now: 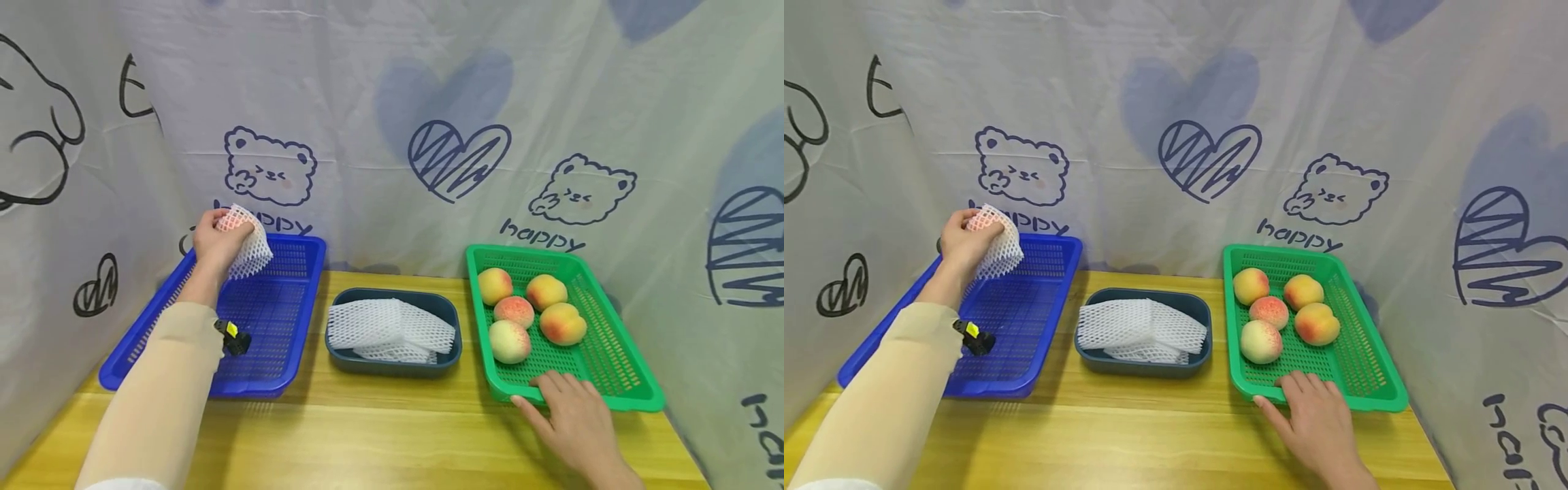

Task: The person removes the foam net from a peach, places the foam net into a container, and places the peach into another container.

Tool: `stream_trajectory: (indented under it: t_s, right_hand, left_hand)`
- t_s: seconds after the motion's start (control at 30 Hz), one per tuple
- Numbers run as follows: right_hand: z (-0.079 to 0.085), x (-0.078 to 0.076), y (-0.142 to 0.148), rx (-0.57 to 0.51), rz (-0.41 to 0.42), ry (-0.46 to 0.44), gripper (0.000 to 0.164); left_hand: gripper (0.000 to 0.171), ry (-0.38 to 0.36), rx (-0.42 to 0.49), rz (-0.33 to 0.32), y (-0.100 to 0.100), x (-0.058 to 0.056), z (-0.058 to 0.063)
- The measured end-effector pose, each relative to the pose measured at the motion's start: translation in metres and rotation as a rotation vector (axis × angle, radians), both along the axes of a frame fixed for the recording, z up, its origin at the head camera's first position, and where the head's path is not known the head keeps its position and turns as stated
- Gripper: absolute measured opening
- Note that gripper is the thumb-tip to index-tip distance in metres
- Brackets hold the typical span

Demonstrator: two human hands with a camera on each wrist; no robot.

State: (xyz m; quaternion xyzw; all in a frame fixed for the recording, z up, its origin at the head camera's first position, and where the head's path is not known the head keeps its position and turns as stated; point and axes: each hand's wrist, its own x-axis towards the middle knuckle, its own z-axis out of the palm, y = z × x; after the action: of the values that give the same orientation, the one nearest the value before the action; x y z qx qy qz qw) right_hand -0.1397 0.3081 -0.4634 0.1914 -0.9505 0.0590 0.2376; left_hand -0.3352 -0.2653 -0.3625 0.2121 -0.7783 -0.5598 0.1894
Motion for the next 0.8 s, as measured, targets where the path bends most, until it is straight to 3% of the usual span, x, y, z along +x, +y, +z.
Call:
stream_trajectory:
  t_s: [0.23,0.47,0.67,0.8]
  right_hand:
    - [-0.003,-0.001,0.001,-0.002,0.001,0.009,0.031]
    - [-0.003,0.000,0.001,0.000,-0.004,0.005,0.033]
    - [-0.002,0.000,0.000,0.002,-0.003,0.003,0.034]
    - [-0.001,0.000,0.000,-0.002,-0.001,0.007,0.033]
  left_hand:
    - [0.062,0.138,0.000,-0.007,0.016,0.015,0.030]
    - [0.062,0.244,0.031,-0.048,0.030,0.033,0.050]
    - [0.056,0.381,0.066,-0.110,0.051,0.062,0.065]
    - [0.051,0.464,0.077,-0.154,0.065,0.082,0.068]
